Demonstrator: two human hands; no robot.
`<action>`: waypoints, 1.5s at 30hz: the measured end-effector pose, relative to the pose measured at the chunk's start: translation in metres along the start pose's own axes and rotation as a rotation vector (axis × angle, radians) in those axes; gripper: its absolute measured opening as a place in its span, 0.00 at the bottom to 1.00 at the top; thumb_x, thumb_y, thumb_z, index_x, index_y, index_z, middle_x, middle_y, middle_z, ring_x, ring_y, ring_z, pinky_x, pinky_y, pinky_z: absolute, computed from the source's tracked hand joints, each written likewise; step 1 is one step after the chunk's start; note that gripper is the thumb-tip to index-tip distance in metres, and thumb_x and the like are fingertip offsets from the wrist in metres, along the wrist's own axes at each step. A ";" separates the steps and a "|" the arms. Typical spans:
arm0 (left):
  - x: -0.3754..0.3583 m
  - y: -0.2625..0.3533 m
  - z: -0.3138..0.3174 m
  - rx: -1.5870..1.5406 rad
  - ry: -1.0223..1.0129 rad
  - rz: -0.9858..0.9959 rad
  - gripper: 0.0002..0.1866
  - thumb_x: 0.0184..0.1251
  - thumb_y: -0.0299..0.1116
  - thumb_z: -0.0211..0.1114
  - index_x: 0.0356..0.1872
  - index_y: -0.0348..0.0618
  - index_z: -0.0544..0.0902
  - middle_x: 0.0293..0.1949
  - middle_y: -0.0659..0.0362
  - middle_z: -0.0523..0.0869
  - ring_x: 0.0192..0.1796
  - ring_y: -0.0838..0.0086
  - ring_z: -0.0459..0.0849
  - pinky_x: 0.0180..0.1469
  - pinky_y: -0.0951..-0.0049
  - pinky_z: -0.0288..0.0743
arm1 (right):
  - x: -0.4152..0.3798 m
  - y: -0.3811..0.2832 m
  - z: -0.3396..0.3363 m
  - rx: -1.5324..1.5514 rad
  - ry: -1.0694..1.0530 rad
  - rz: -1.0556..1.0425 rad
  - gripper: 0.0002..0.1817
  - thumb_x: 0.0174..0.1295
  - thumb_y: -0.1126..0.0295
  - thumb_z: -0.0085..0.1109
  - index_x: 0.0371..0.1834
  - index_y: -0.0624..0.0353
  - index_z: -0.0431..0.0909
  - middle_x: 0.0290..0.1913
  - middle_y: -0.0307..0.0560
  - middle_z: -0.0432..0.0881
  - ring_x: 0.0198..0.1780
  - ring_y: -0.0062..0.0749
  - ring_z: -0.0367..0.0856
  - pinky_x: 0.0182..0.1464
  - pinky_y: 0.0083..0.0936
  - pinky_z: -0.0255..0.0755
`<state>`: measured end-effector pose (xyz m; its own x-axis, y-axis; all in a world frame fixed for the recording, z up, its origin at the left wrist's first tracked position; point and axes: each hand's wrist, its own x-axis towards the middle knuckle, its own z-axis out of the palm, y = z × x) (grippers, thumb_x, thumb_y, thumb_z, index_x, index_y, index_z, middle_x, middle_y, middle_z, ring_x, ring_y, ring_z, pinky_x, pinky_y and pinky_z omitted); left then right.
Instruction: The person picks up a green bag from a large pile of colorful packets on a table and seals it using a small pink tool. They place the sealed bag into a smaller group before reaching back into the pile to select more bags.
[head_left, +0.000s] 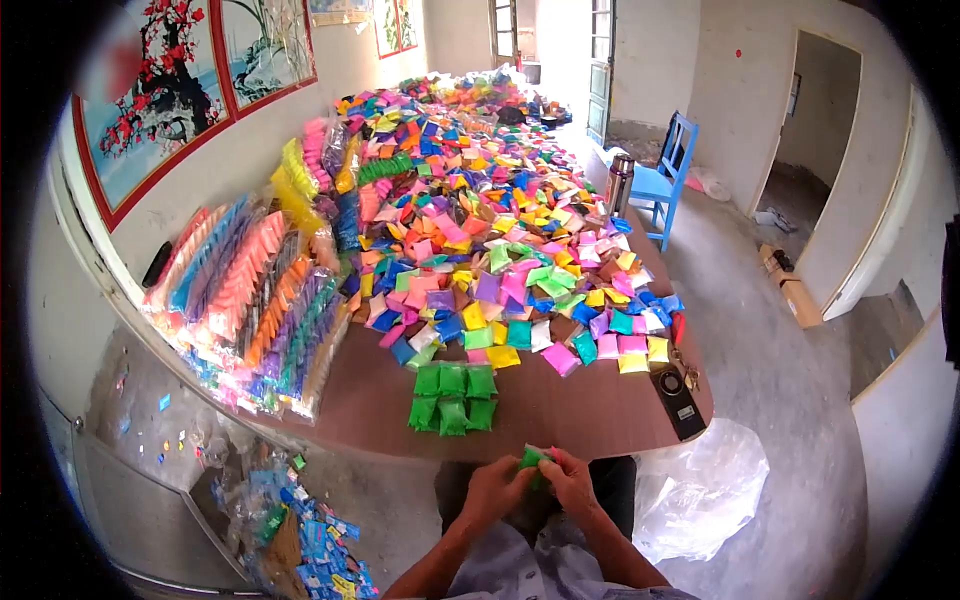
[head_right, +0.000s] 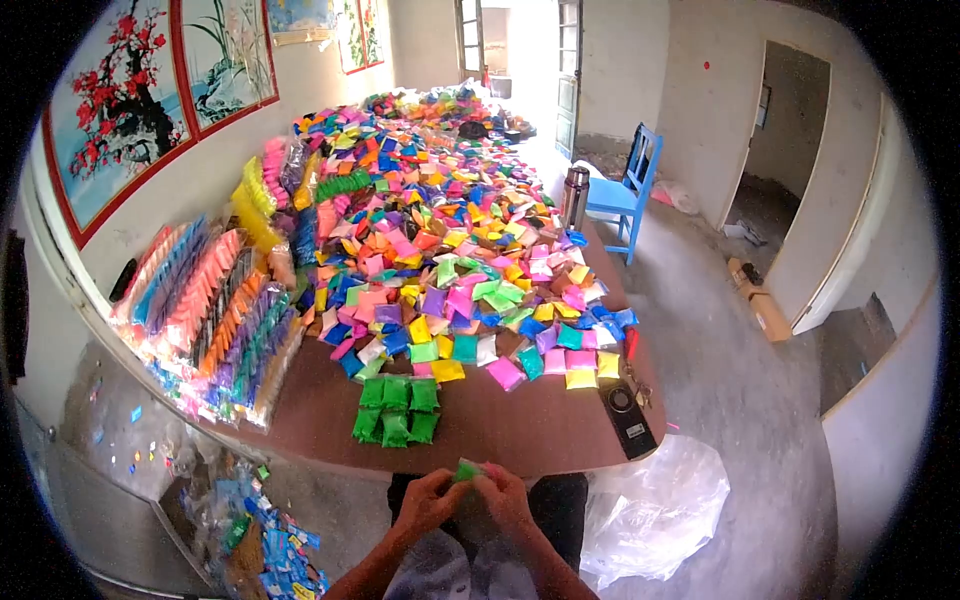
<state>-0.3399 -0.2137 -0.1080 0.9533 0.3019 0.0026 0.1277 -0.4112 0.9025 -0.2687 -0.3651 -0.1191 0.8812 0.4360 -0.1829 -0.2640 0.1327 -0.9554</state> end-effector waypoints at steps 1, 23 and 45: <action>0.000 -0.001 0.001 0.017 0.012 0.011 0.15 0.74 0.40 0.71 0.41 0.36 0.84 0.26 0.56 0.82 0.30 0.80 0.77 0.32 0.70 0.73 | -0.002 -0.004 0.002 -0.004 0.019 0.003 0.08 0.75 0.66 0.61 0.46 0.56 0.87 0.31 0.26 0.78 0.28 0.08 0.69 0.29 0.13 0.61; -0.018 0.010 0.011 -0.078 0.162 0.104 0.07 0.76 0.29 0.68 0.40 0.35 0.87 0.35 0.61 0.88 0.39 0.79 0.83 0.42 0.75 0.78 | -0.005 0.039 -0.012 0.032 -0.136 -0.096 0.07 0.75 0.71 0.63 0.47 0.63 0.86 0.38 0.31 0.85 0.40 0.14 0.78 0.44 0.17 0.74; -0.041 0.015 0.007 -0.265 0.049 -0.063 0.11 0.81 0.36 0.64 0.46 0.37 0.83 0.36 0.63 0.86 0.40 0.82 0.81 0.42 0.75 0.75 | -0.021 0.022 0.007 0.221 -0.019 -0.036 0.09 0.73 0.68 0.66 0.49 0.62 0.86 0.40 0.30 0.84 0.42 0.14 0.78 0.46 0.18 0.74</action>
<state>-0.3753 -0.2386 -0.0979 0.9305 0.3638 -0.0425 0.1046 -0.1529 0.9827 -0.2956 -0.3651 -0.1351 0.8847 0.4436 -0.1432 -0.3137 0.3393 -0.8868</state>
